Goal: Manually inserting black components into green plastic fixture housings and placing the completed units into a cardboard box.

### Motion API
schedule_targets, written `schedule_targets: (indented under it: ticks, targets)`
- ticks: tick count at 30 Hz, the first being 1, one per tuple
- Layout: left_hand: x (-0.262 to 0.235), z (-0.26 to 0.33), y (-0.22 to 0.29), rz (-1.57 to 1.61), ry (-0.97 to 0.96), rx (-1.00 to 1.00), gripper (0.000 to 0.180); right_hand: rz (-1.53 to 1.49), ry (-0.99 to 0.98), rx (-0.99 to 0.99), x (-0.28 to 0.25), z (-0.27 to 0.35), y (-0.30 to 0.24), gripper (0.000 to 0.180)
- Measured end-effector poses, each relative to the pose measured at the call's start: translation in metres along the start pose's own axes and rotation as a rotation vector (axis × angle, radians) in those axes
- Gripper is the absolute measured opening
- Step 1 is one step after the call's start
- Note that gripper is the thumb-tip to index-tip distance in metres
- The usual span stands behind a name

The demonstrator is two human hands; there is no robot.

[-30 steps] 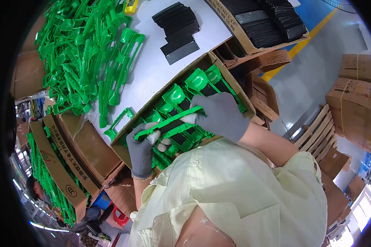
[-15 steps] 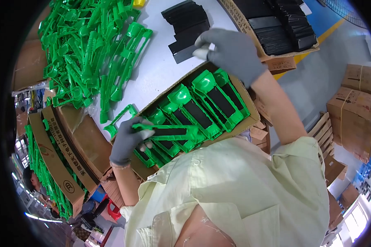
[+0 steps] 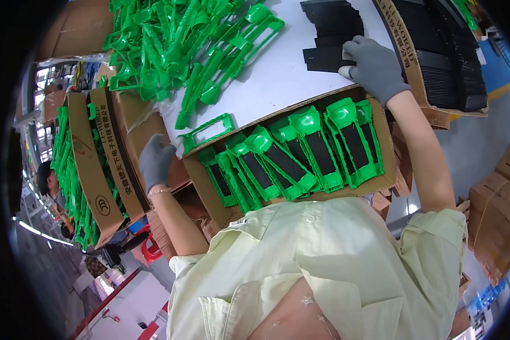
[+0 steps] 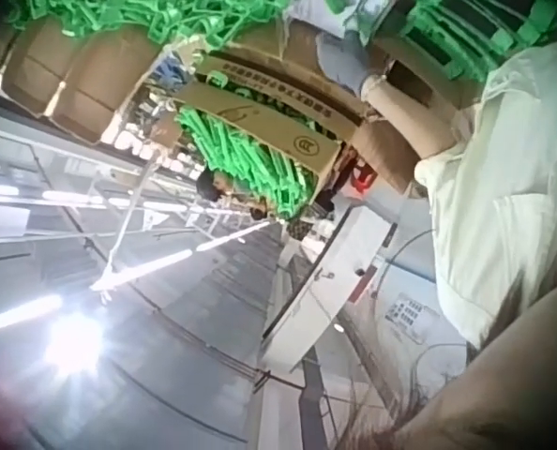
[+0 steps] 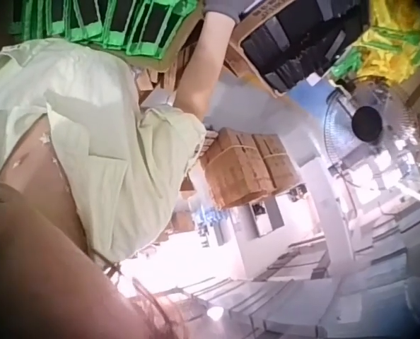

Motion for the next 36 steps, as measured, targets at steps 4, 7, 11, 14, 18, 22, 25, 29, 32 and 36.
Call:
schedule_targets:
  ticks: [4, 7, 11, 14, 18, 22, 25, 29, 32, 36]
  targets:
    - [0.06, -0.01, -0.018, 0.337, -0.081, 0.01, 0.052, -0.18, -0.037, 0.128, -0.005, 0.005, -0.001, 0.024]
    - [0.053, -0.003, -0.011, 0.392, -0.094, 0.037, 0.043, -0.37, 0.06, 0.212, -0.018, 0.016, -0.003, 0.022]
    - [0.037, 0.011, -0.025, 0.853, 0.016, 0.19, 0.023, -0.836, 0.094, 0.24, -0.042, 0.037, -0.025, 0.014]
    - [-0.009, 0.046, 0.007, 1.09, 0.165, 0.306, 0.019, -1.059, 0.109, 0.238, -0.052, 0.057, -0.049, 0.011]
    - [-0.017, 0.081, 0.076, 1.531, -0.057, 0.205, 0.021, -1.245, -0.131, 0.225, -0.052, 0.074, -0.086, 0.017]
    - [-0.002, 0.096, 0.124, 1.686, -0.405, 0.253, 0.027, -1.168, -0.23, 0.155, -0.051, 0.072, -0.105, 0.019]
    - [0.002, 0.106, 0.139, 1.733, -0.483, 0.29, 0.031, -1.07, -0.271, 0.165, -0.049, 0.073, -0.1, 0.021]
    - [0.008, 0.11, 0.152, 1.761, -0.637, 0.237, 0.03, -0.925, -0.213, 0.202, -0.044, 0.077, -0.094, 0.019]
    - [0.01, 0.112, 0.155, 1.769, -0.679, 0.219, 0.028, -0.803, -0.126, 0.176, -0.049, 0.08, -0.096, 0.016]
    - [0.009, 0.115, 0.164, 1.811, -0.733, 0.187, 0.029, -0.677, -0.085, 0.133, -0.05, 0.077, -0.094, 0.013]
Point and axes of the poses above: each hand's wrist, its own z-axis away from the middle knuckle, its own x-axis out of the palm, y = z × x, the point moved 6 cm from there along -z, towards the middle knuckle, and after that the axes turned 2 degrees about -z, right-handed, at the moved point
